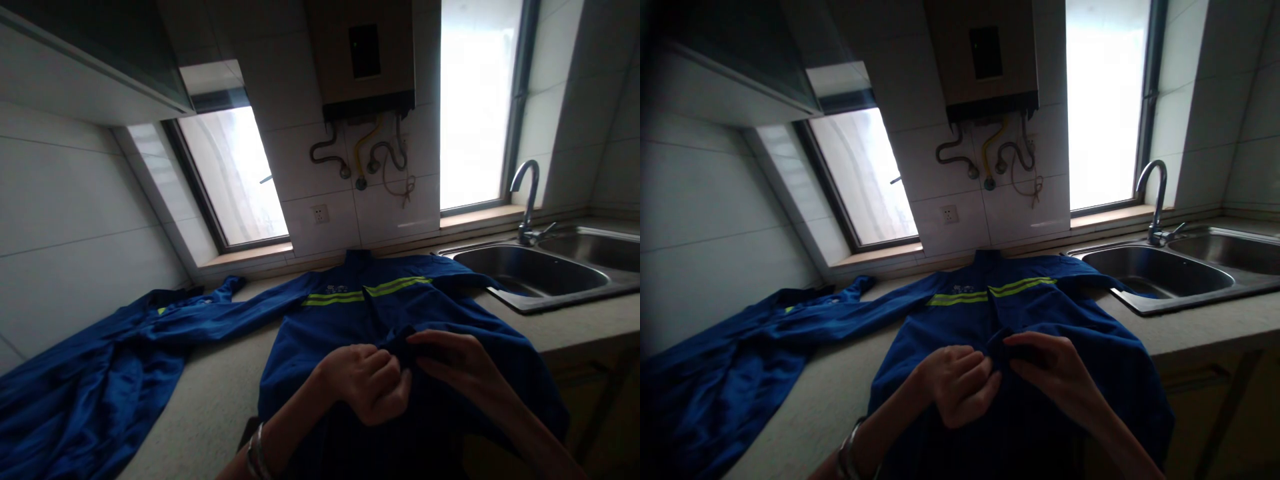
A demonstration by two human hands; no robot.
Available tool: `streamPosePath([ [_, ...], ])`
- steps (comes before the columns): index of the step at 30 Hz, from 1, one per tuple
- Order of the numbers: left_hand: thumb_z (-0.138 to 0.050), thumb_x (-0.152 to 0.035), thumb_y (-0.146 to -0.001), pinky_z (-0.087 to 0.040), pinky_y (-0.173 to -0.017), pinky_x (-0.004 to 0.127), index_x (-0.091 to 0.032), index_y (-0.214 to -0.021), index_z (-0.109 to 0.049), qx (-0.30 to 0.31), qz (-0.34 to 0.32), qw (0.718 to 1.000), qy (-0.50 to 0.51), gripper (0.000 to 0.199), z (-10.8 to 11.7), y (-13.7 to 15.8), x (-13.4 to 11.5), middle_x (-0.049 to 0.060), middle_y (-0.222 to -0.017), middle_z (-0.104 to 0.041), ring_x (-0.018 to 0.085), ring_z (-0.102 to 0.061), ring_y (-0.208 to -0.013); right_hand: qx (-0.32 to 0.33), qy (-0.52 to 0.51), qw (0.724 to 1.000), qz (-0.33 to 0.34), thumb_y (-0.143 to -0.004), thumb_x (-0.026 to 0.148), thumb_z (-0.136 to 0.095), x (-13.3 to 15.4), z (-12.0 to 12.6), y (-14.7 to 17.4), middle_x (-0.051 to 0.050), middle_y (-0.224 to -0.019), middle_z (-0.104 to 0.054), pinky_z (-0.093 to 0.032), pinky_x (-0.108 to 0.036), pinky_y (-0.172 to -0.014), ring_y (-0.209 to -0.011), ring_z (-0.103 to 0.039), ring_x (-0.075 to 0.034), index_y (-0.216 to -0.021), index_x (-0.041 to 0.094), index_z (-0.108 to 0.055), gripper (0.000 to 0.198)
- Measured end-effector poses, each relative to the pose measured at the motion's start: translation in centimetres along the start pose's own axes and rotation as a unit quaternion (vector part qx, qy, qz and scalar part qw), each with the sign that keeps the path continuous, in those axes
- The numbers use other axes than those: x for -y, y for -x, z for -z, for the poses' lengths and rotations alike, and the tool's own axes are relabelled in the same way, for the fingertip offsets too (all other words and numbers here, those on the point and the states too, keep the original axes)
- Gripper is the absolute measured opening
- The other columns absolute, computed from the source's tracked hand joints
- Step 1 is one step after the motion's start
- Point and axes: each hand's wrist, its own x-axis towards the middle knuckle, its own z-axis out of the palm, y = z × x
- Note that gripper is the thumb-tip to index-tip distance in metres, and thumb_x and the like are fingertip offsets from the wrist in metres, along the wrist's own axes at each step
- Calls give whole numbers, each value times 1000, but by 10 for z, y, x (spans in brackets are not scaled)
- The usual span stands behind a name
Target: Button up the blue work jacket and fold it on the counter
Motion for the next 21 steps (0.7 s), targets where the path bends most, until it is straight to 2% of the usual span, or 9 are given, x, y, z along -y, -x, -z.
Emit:
streamPosePath([
  [2, -57, -17, -74, -28, -37, 20, -17, -82, -55, -7, -15, 1000, -22, 9, -1, 3, 0, 0, -65, -58, 8, -48, -50, 26, -3, 1000, -2, -70, 35, -67, -2, 4, 4, -5, -94, -67, -53, -27, -73, -86, -62, -19, -101, 20, -68, 34],
  [5, -60, -14, -72, -27, -37, 19, -19, -80, -53, 15, -33, 999, -23, 11, -7, 8, -1, 0, -68, -61, 7, -48, -49, 41, -7, 999, 5, -71, 33, -67, -3, 8, 11, -6, -103, -65, -50, -30, -81, -95, -59, -21, -106, 22, -66, 37],
  [7, -60, -13, -72, -27, -37, 19, -19, -78, -52, 11, -17, 1000, -14, 12, -11, 11, -3, -1, -69, -61, 6, -47, -48, 48, -3, 999, 18, -68, 31, -70, -3, 7, 14, -7, -109, -62, -49, -31, -85, -101, -57, -22, -109, 22, -65, 42],
  [9, -60, -13, -72, -27, -38, 19, -19, -79, -53, -9, 14, 1000, -12, 12, -13, 11, -4, -2, -69, -60, 6, -46, -48, 42, 16, 999, 27, -66, 27, -70, -3, 3, 16, -6, -107, -63, -50, -30, -83, -99, -58, -22, -109, 23, -65, 43],
  [12, -55, -17, -76, -29, -38, 19, -18, -86, -54, 1, 27, 1000, 1, 10, -8, 6, -3, -1, -69, -58, 7, -46, -49, -16, 49, 998, 30, -70, 23, -64, -2, -6, 15, -4, -96, -66, -53, -27, -74, -89, -61, -19, -101, 23, -68, 32],
  [14, -49, -20, -81, -31, -39, 20, -16, -94, -53, 61, 49, 997, 26, 14, -1, -2, -2, -1, -68, -55, 7, -47, -51, -68, 57, 995, 36, -71, 23, -62, -2, -11, 13, -4, -95, -66, -53, -25, -73, -87, -62, -18, -97, 23, -70, 27],
  [16, -42, -19, -86, -35, -42, 20, -15, -98, -52, 130, 104, 985, 50, 16, 6, -11, -1, -2, -67, -53, 7, -48, -53, -107, 55, 992, 46, -72, 25, -62, -4, -14, 12, -4, -96, -66, -53, -25, -73, -87, -62, -19, -96, 23, -70, 26],
  [19, -37, -15, -89, -37, -45, 20, -15, -87, -52, 161, 167, 971, 57, 14, 12, -20, 0, -1, -70, -53, 7, -49, -57, -146, 52, 987, 45, -72, 26, -63, -6, -14, 10, -3, -100, -66, -53, -25, -74, -90, -61, -19, -97, 24, -70, 26],
  [21, -38, -13, -88, -37, -46, 20, -15, -79, -51, 144, 150, 977, 49, 16, 13, -22, 0, 0, -72, -54, 8, -50, -60, -155, 51, 986, 42, -70, 25, -63, -7, -12, 10, -3, -103, -65, -53, -25, -75, -93, -61, -20, -97, 25, -70, 28],
])
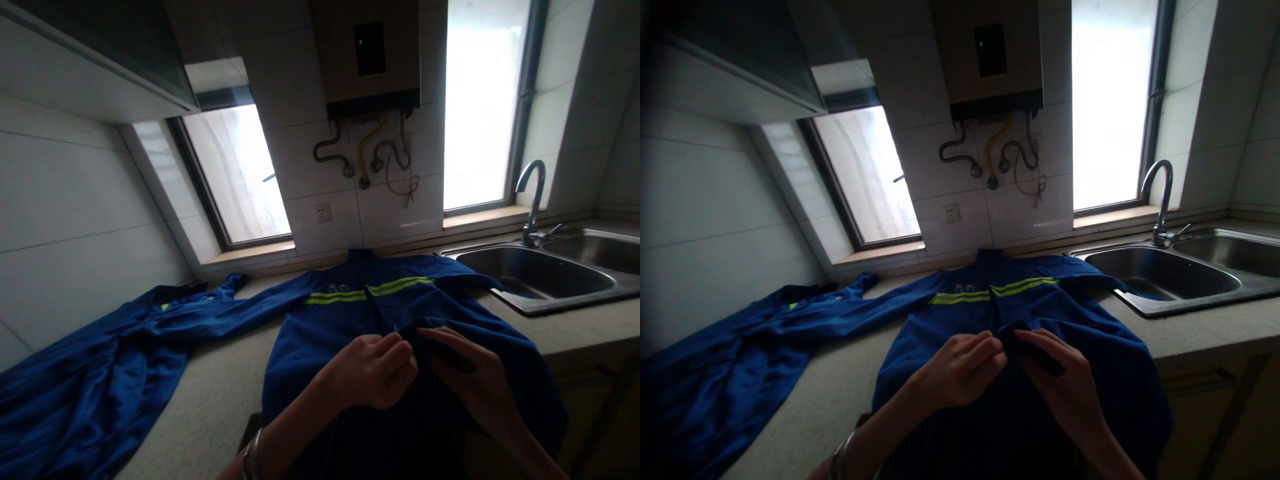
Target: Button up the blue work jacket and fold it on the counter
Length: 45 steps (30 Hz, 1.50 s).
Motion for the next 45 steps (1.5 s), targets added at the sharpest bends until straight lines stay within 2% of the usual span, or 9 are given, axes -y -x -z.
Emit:
streamPosePath([
  [5, -48, -12, -82, -38, -46, 21, -14, -76, -53, -73, -113, 990, -46, 8, -7, 9, 3, 3, -81, -58, 9, -52, -64, 25, 4, 1000, 8, -66, 22, -63, 2, 5, 0, -4, -105, -65, -54, -27, -73, -94, -61, -22, -98, 24, -70, 33],
  [9, -55, -15, -79, -40, -49, 21, -16, -78, -56, -109, -162, 978, -75, 1, -13, 16, 6, 3, -84, -61, 11, -55, -70, 41, 39, 998, 30, -66, 20, -61, 4, 7, 2, -3, -105, -65, -54, -28, -77, -96, -61, -22, -97, 26, -70, 33],
  [14, -58, -15, -77, -42, -50, 22, -15, -79, -59, -128, -157, 976, -82, 2, -12, 16, 6, 3, -83, -61, 12, -56, -71, 53, 82, 993, 62, -69, 16, -58, 5, 5, 4, -2, -108, -64, -53, -25, -78, -101, -59, -20, -105, 29, -67, 39],
  [21, -54, -13, -79, -42, -48, 21, -15, -78, -56, -109, -148, 981, -60, 3, -11, 13, 5, 3, -81, -60, 11, -55, -67, 40, 103, 988, 106, -72, 16, -56, 1, 2, 6, 0, -109, -64, -54, -25, -79, -100, -60, -19, -107, 32, -65, 40],
  [24, -48, -12, -82, -43, -49, 21, -13, -81, -57, -93, -103, 990, -24, 8, -9, 10, 5, 4, -81, -60, 10, -55, -66, 44, 98, 989, 102, -74, 17, -55, 1, 2, 6, -1, -109, -63, -54, -25, -79, -98, -61, -19, -107, 32, -65, 38],
  [28, -40, -14, -88, -42, -49, 19, -12, -92, -57, -37, 34, 998, 31, 18, -6, 7, 7, 2, -76, -58, 8, -53, -63, 42, 83, 992, 80, -74, 18, -56, 5, 2, 3, -1, -105, -65, -54, -25, -77, -95, -62, -19, -102, 31, -68, 33],
  [31, -40, -19, -90, -46, -57, 17, -16, -97, -58, -5, 107, 991, 79, 20, -5, 5, 7, 2, -85, -59, 8, -55, -70, 56, 62, 995, 63, -75, 19, -57, 8, 2, 0, -1, -104, -66, -53, -24, -76, -94, -62, -19, -101, 30, -69, 30],
  [37, -56, -25, -83, -48, -74, 17, -15, -95, -63, 40, 213, 938, 269, 17, 0, -1, 6, 2, -93, -60, 8, -58, -81, 110, -1, 994, 1, -77, 26, -59, 8, 0, -7, 0, -92, -68, -52, -23, -71, -82, -63, -17, -96, 27, -71, 23],
  [45, -65, -17, -71, -46, -69, 19, -13, -87, -65, 70, 285, 867, 404, 17, -7, 1, 15, 2, -88, -60, 9, -57, -75, 147, -35, 987, -55, -75, 30, -61, 1, -3, -12, 2, -72, -66, -47, -19, -61, -68, -60, -13, -95, 23, -71, 24],
])
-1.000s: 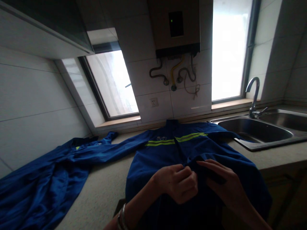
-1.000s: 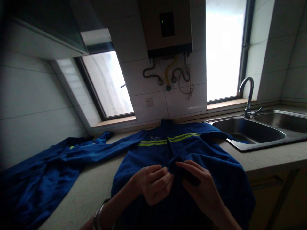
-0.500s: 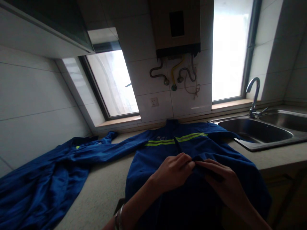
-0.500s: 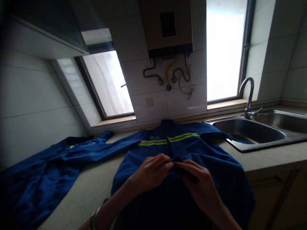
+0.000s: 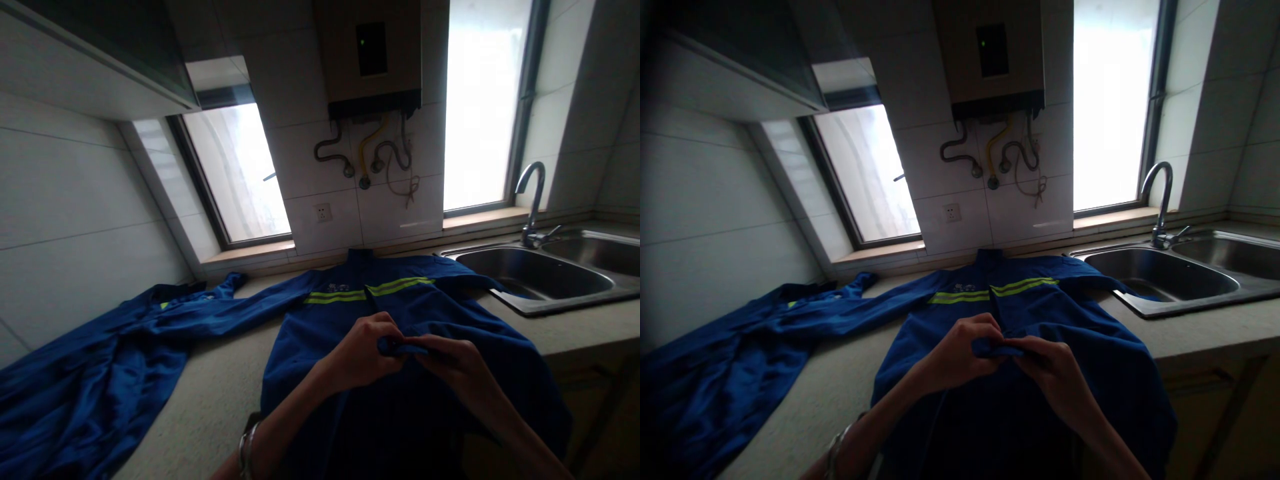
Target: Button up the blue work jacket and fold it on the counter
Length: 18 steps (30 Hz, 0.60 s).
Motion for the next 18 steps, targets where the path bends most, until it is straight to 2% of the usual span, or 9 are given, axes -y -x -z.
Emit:
streamPosePath([
  [3, -65, -14, -69, -44, -69, 18, -12, -82, -66, 2, 14, 999, 52, 13, -2, -3, 4, 2, -85, -60, 10, -56, -75, 9, 6, 1000, -18, -74, 33, -61, -2, 2, -3, 1, -67, -64, -44, -20, -56, -64, -57, -13, -94, 20, -71, 26],
  [8, -63, -13, -70, -43, -69, 19, -11, -80, -66, -9, 33, 995, 92, 11, -7, -6, 7, 2, -84, -60, 10, -56, -76, 11, 10, 1000, -7, -76, 33, -59, -5, 2, -7, -1, -81, -65, -44, -22, -61, -71, -57, -14, -95, 19, -68, 26],
  [13, -63, -16, -71, -42, -69, 19, -12, -82, -67, 3, 29, 996, 81, 13, -5, -5, 11, 2, -84, -61, 11, -56, -75, -10, 51, 999, -1, -80, 35, -55, -8, -2, -4, 1, -73, -61, -42, -22, -61, -67, -54, -13, -88, 19, -66, 21],
  [18, -59, -19, -76, -42, -73, 21, -14, -92, -69, 12, 28, 998, 53, 20, 0, -3, 8, 4, -91, -62, 12, -56, -80, 0, 62, 998, -5, -80, 34, -54, -5, -3, -6, 2, -68, -58, -38, -22, -58, -62, -50, -11, -83, 19, -65, 19],
])
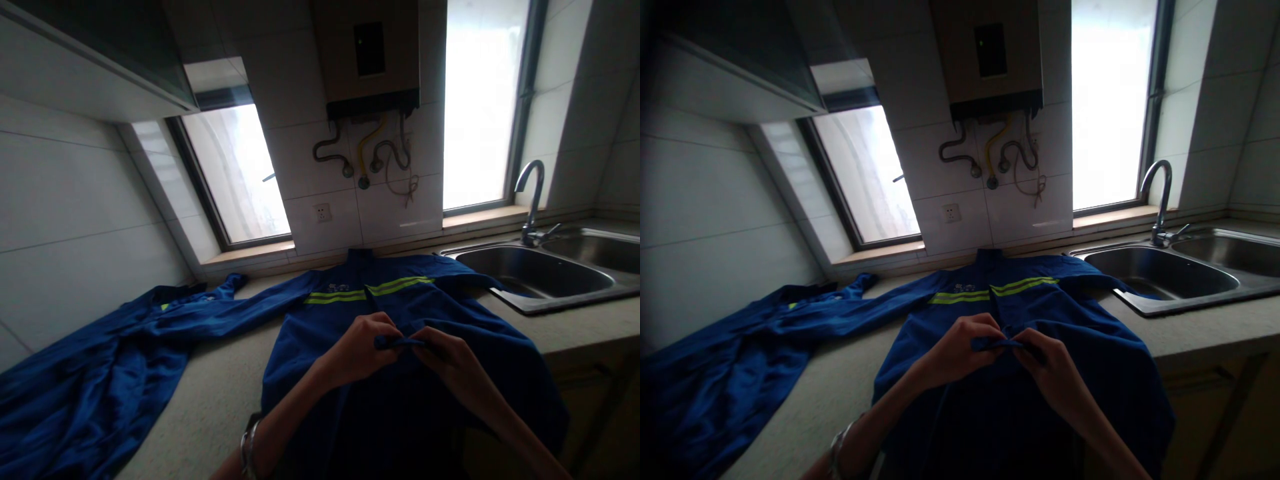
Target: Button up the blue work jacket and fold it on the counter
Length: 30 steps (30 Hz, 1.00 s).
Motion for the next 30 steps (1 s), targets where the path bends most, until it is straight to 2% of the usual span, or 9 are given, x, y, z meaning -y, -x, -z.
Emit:
streamPosePath([
  [5, -60, -21, -75, -40, -70, 21, -14, -88, -70, 7, 24, 999, 27, 18, 2, 1, 1, 4, -87, -63, 12, -55, -76, 25, -51, 998, -13, -75, 38, -58, -3, 1, -3, 1, -66, -56, -35, -22, -55, -61, -47, -11, -78, 18, -65, 21],
  [8, -65, -21, -69, -39, -63, 19, -13, -81, -70, 25, 77, 988, 129, 15, 2, -2, 11, 2, -77, -62, 11, -53, -70, 61, -99, 993, -32, -70, 39, -63, -8, 1, -6, 1, -65, -55, -33, -22, -54, -60, -45, -11, -75, 16, -66, 24],
  [10, -68, -21, -64, -37, -60, 19, -12, -78, -71, 49, 127, 963, 235, 16, 1, -5, 20, 1, -70, -62, 9, -52, -64, 85, -133, 986, -50, -67, 39, -65, -10, 1, -8, 0, -65, -55, -32, -22, -54, -60, -45, -11, -76, 15, -66, 26],
  [13, -71, -23, -58, -37, -59, 19, -11, -72, -71, 68, 200, 904, 371, 18, -3, -8, 32, 0, -64, -61, 8, -50, -58, 102, -181, 976, -69, -64, 38, -67, -13, 2, -11, 0, -67, -56, -32, -22, -56, -63, -45, -11, -76, 15, -66, 26],
  [16, -75, -28, -53, -37, -57, 20, -10, -70, -70, 56, 251, 869, 422, 25, -10, -10, 38, 1, -63, -62, 8, -51, -55, 96, -212, 970, -71, -65, 33, -68, -16, 2, -12, 1, -66, -55, -33, -22, -59, -64, -46, -11, -73, 14, -66, 21],
  [20, -74, -36, -57, -30, -47, 18, -10, -67, -67, 6, 273, 881, 386, 28, -20, -12, 38, -2, -54, -57, 5, -44, -46, 41, -236, 965, -107, -64, 33, -70, -16, -1, -8, -1, -71, -60, -40, -23, -65, -70, -53, -14, -75, 15, -68, 21],
  [25, -70, -39, -61, -24, -42, 17, -11, -60, -64, -47, 298, 906, 298, 28, -28, -15, 35, -6, -46, -48, 3, -35, -41, -58, -267, 946, -173, -57, 42, -76, -8, -12, -1, -5, -87, -67, -47, -28, -73, -86, -60, -22, -83, 18, -69, 36],
  [27, -70, -38, -61, -23, -41, 18, -12, -59, -63, -46, 310, 901, 298, 28, -27, -15, 36, -6, -46, -47, 4, -35, -40, -83, -274, 941, -182, -53, 43, -78, -9, -15, -1, -5, -87, -67, -49, -29, -73, -87, -60, -23, -84, 18, -69, 41],
  [30, -71, -39, -60, -28, -43, 19, -12, -56, -62, -9, 317, 882, 349, 29, -20, -15, 40, -4, -48, -50, 5, -38, -41, -90, -273, 939, -189, -53, 42, -79, -16, -17, -2, -5, -88, -68, -50, -29, -72, -87, -61, -23, -85, 18, -68, 41],
])
